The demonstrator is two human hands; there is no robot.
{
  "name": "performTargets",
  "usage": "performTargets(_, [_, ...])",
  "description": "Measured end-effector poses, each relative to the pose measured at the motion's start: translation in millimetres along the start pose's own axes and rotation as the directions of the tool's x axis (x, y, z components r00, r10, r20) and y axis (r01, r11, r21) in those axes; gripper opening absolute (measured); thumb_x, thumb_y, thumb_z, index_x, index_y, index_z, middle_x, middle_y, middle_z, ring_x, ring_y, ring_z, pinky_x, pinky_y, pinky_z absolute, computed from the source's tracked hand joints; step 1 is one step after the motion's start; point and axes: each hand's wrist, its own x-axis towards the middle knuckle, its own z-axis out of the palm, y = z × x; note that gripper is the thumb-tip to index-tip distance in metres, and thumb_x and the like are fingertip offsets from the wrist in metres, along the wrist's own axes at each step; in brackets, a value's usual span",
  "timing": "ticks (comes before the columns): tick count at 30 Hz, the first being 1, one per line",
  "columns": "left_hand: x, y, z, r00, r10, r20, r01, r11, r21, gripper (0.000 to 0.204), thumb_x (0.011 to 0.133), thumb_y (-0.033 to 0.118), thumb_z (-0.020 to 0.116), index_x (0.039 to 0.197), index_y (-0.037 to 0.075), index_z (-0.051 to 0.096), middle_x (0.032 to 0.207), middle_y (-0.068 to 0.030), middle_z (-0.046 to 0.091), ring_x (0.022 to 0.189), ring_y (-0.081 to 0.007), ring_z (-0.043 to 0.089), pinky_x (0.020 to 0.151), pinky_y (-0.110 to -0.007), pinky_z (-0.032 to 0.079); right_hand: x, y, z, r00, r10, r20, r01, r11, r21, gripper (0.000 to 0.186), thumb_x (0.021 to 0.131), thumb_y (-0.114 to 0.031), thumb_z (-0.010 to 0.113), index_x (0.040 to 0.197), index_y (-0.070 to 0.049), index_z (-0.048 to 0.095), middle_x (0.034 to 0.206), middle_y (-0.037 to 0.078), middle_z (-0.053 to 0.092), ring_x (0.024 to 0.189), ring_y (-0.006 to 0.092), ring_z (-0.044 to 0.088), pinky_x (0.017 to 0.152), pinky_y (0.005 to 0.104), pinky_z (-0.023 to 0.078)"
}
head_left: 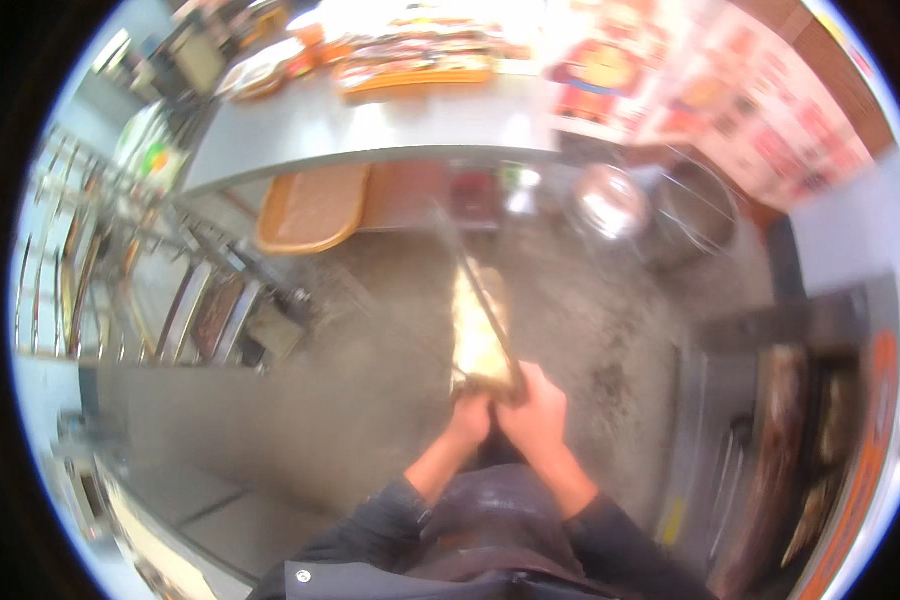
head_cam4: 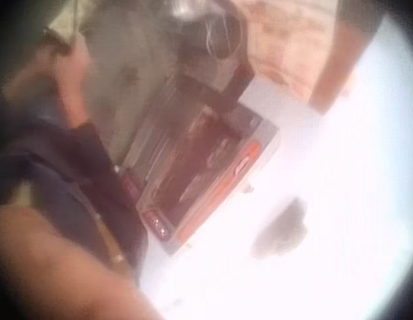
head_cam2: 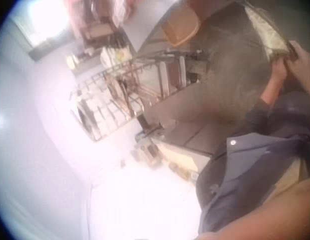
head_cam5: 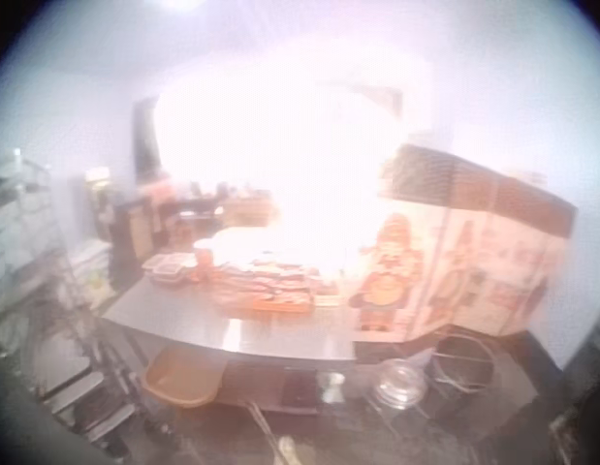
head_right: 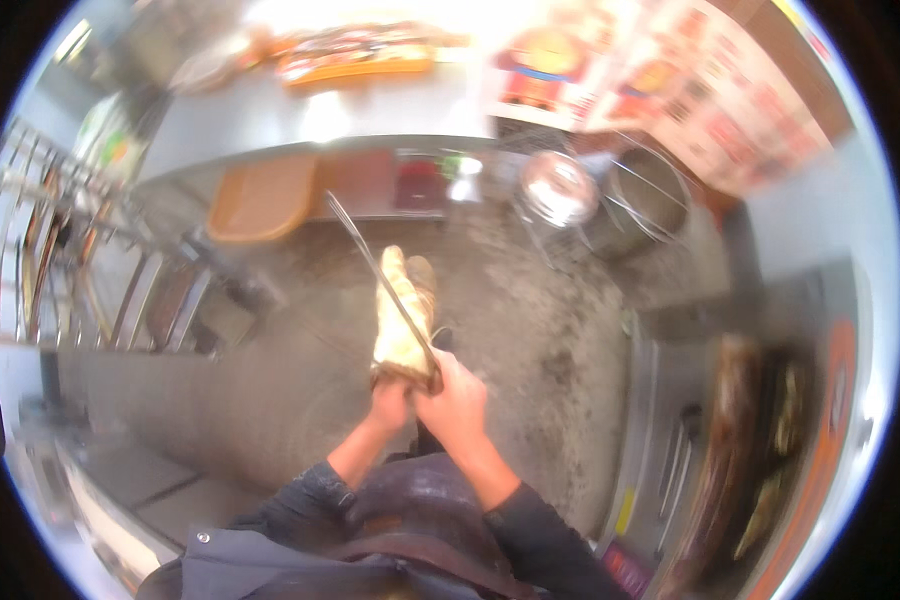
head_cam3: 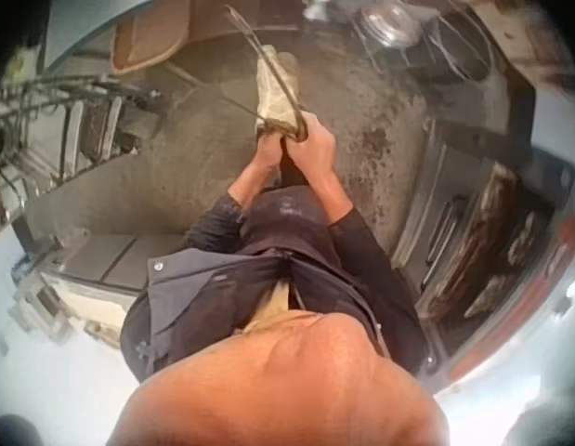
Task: The person cuts circular pieces from a sheet of dough using a round cutter, then places the cut dough pieces into a commercial oven. Later, the person removes a tray of baked buns from the oven using tongs and an oven mitt.
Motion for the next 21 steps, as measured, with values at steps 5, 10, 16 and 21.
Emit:
performTargets(5, [-59,61,123,0.948,0.077,0.31,-0.066,0.997,-0.044,0.027,0.103,0.015,0.052,0.106,0.002,0.076,0.117,-0.0145,0.075,0.112,-0.0237,0.068,0.098,-0.041,0.055,-91,12,-117,0.997,-0.073,-0.037,0.069,0.994,-0.084,0.033,0.081,-0.014,0.078,0.112,-0.006,0.068,0.095,0.02,0.072,0.09,0.0412,0.073,0.078,0.0488,0.06])
performTargets(10, [-121,93,271,0.752,0.051,0.657,-0.035,0.999,-0.038,0.026,0.102,0.015,0.053,0.106,0.003,0.076,0.116,-0.0143,0.074,0.111,-0.0244,0.068,0.098,-0.041,0.055,-179,48,-240,0.975,-0.1,-0.198,0.069,0.985,-0.159,0.026,0.081,-0.008,0.074,0.104,-0.004,0.063,0.085,0.016,0.07,0.085,0.0403,0.07,0.073,0.0501,0.057])
performTargets(16, [-160,125,472,0.425,0.296,0.855,-0.52,0.853,-0.037,0.026,0.101,0.016,0.054,0.105,0.003,0.076,0.115,-0.014,0.074,0.111,-0.0251,0.068,0.098,-0.041,0.055,-281,109,-376,0.925,-0.024,-0.379,-0.022,0.993,-0.117,0.034,0.076,-0.007,0.079,0.106,-0.006,0.063,0.084,0.015,0.068,0.081,0.0376,0.07,0.069,0.0479,0.055])
performTargets(21, [-143,160,687,0.051,0.484,0.873,-0.922,0.359,-0.145,0.025,0.101,0.016,0.055,0.105,0.003,0.076,0.113,-0.0137,0.074,0.11,-0.0257,0.068,0.098,-0.041,0.055,-380,193,-434,0.665,0.432,-0.61,-0.359,0.9,0.246,0.051,0.091,-0.015,0.081,0.139,-0.01,0.064,0.084,0.012,0.071,0.074,0.0295,0.072,0.068,0.0427,0.058])
